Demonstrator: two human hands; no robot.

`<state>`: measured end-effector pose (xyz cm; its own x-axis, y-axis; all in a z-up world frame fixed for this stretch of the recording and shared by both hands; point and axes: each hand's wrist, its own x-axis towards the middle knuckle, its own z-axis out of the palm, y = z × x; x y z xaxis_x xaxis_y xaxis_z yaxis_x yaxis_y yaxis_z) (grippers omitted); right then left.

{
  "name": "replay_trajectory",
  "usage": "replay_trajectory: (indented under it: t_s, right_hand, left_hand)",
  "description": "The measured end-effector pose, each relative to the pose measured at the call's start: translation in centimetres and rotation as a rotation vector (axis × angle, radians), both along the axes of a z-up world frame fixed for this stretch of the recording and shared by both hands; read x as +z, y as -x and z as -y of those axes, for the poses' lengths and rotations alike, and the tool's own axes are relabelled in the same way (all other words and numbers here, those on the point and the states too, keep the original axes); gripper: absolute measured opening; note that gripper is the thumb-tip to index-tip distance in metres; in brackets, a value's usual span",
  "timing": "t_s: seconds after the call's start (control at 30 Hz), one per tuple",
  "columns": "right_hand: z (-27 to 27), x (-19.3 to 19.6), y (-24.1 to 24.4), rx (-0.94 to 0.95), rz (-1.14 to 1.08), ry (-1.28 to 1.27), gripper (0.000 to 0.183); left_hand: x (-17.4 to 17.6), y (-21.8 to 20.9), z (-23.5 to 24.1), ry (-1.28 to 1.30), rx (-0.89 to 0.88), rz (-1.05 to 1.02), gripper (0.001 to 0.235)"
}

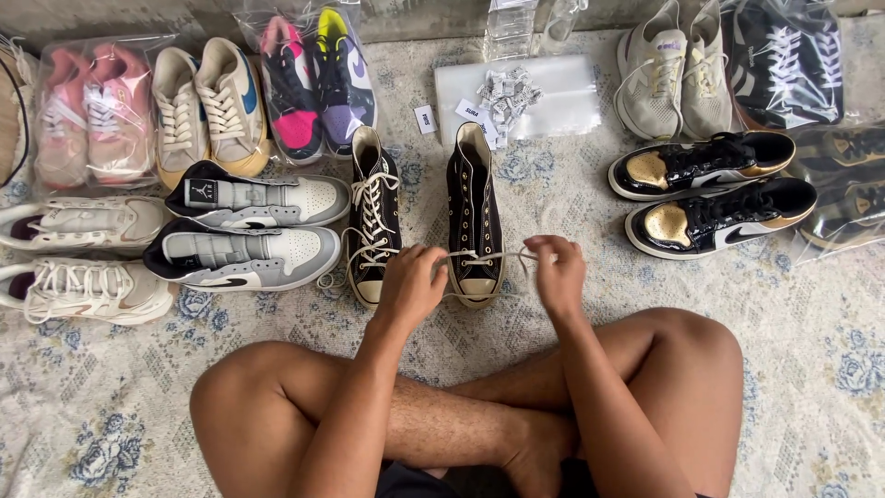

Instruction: The person sits on a rug surrounded by various pairs of sneakers and laces a black high-top shoe. They thread white laces through the eyelets, pull them tight, and tie a knot.

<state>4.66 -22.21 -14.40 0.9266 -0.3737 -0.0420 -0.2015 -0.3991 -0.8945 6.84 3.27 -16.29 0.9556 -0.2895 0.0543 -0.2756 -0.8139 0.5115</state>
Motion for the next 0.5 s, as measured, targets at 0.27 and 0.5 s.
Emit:
replay_trajectory:
  t_s: [0.27, 0.5]
  right_hand:
    - [-3.9, 1.4, 0.7, 0.28, 0.172, 0.565, 0.021]
    - [-4.0, 1.5, 0.4, 0.366, 0.111, 0.429, 0.016]
  left_hand:
    - [-0.6, -1.2, 3.0, -0.046, -0.067, 0.063, 0.025]
    - [-2.0, -1.7, 2.4, 0.046, -0.101, 0.031, 0.011]
